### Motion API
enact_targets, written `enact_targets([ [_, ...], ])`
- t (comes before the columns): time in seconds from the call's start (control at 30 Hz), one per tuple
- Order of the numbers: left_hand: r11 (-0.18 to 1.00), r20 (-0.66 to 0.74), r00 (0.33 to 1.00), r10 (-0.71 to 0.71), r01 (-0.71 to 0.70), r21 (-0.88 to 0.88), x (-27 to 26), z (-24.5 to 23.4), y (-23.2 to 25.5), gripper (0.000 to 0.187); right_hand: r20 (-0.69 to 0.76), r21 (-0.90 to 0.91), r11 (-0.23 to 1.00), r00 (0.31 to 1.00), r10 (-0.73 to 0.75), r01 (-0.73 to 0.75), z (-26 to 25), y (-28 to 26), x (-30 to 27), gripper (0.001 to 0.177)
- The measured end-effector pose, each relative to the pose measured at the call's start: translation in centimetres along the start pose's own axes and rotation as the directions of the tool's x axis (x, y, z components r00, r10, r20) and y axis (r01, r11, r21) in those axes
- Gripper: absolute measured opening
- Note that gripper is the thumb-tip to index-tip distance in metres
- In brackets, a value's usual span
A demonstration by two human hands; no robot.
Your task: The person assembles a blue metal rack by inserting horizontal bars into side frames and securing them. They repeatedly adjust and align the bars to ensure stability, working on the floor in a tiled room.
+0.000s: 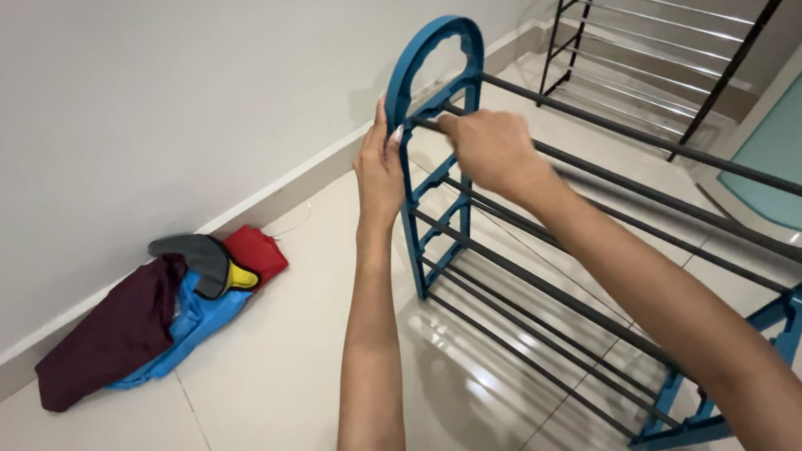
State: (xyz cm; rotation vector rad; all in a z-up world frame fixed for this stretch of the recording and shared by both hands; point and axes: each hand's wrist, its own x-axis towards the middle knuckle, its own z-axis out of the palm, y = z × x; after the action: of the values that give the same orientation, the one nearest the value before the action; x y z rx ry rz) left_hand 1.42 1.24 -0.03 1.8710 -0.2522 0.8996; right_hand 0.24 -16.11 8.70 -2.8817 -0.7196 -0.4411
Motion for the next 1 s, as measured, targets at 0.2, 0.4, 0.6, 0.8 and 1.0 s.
enact_targets([
  [0.2,0.990,0.028,0.999,-0.021,0.025,-0.140,0.7,-0.5,-1.3,0.051,0.011,-0.005,1.000,1.000,-0.009,0.009,-1.3,-0.7,-0.5,0.021],
  [0.4,0.976,0.086,0.992,-0.096,0.111,-0.189,0.5,-0.6,-2.8,0.046,-0.106,-0.007,1.000,0.994,-0.016,0.015,0.6,-2.7,-1.4,0.019],
  [0.6,0.902,0.136,0.983,-0.120,0.166,-0.399,0.8,-0.5,-3.2,0.044,-0.199,0.014,0.999,0.980,-0.027,0.031,1.7,-3.3,-1.8,0.015],
  [0.8,0.935,0.094,0.991,-0.098,0.124,-0.333,0.6,-0.9,-2.6,0.041,-0.226,0.054,0.999,0.974,0.016,-0.004,2.7,-3.8,-1.7,0.014],
  [1.0,0.913,0.093,0.985,-0.142,0.167,-0.373,0.3,-0.8,-2.9,0.045,-0.225,0.097,0.995,0.973,0.049,-0.028,3.6,-4.7,-2.1,0.011],
])
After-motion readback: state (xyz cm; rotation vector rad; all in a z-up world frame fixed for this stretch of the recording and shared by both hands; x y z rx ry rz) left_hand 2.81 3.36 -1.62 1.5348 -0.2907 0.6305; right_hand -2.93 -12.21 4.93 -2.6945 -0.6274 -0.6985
